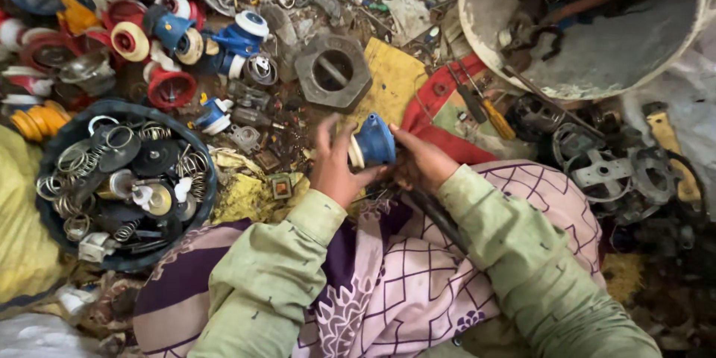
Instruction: The person sits on the floor and uses a hammer to strike a blue plastic valve, breaking it apart. The person then picks up a red valve and continues to work on it with the hammer.
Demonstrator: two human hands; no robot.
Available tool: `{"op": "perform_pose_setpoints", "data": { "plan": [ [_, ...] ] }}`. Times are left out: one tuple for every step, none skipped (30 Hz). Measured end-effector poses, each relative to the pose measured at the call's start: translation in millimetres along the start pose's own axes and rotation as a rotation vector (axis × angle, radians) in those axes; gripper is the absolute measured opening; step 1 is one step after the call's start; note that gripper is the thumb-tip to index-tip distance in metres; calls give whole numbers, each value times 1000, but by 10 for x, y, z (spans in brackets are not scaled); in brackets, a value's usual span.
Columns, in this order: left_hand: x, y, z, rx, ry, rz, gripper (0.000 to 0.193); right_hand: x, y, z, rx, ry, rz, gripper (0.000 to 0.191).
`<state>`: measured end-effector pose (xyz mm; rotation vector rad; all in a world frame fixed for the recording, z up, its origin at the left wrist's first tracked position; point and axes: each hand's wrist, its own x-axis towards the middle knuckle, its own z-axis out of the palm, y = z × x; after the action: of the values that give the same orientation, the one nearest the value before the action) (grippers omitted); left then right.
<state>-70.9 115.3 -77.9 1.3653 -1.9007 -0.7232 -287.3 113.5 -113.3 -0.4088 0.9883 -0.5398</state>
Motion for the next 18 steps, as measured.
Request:
{"op": "perform_pose_setpoints", "data": {
  "plan": [
    [32,-25,-36,-23,-30,-14,90,22,-9,30,-33,-21,13,67],
    [52,-44,-73,-54,-54,-58,88,29,-16,65,-67,-39,23,70],
    [74,-61,-113,-91,-80,-100,86,31,-32,99,-62,-39,26,67],
    [90,-69,-145,-133,-110,-143,85,19,-49,127,-56,-33,32,64],
    [85,-69,-183,-251,-112,-197,82,-5,-81,134,-53,-25,40,62],
    [79,-89,-257,-365,-110,-251,79,-44,-136,105,-234,48,-47,58],
    [114,-119,-331,-473,-100,-295,77,-83,-219,39,-420,113,-143,53],
    [165,-140,-380,-564,-64,-310,70,-94,-328,-48,-609,169,-246,50],
    [207,-153,-427,-651,-28,-329,64,-60,-480,-159,-580,216,-327,43],
    [209,-167,-480,-737,1,-360,59,-27,-627,-301,-540,264,-396,43],
    [172,-187,-553,-670,70,-284,49,54,-755,-429,-714,514,-577,42],
    [161,-221,-622,-602,137,-206,43,135,-788,-526,-886,767,-759,42],
    [190,-261,-668,-532,208,-115,44,176,-790,-619,-996,842,-689,40],
    [236,-302,-683,-903,238,-342,41,245,-834,-698,-1107,915,-623,40],
    [271,-344,-684,-1273,264,-579,38,329,-847,-739,-1219,983,-548,39],
    [271,-389,-687,-1637,288,-830,36,431,-805,-733,-1299,984,-536,39],
    [265,-443,-686,-1665,278,-842,35,521,-757,-710,-1379,982,-521,38],
    [282,-509,-681,-1693,268,-845,35,599,-740,-672,-1459,979,-515,37]
  ]
}}
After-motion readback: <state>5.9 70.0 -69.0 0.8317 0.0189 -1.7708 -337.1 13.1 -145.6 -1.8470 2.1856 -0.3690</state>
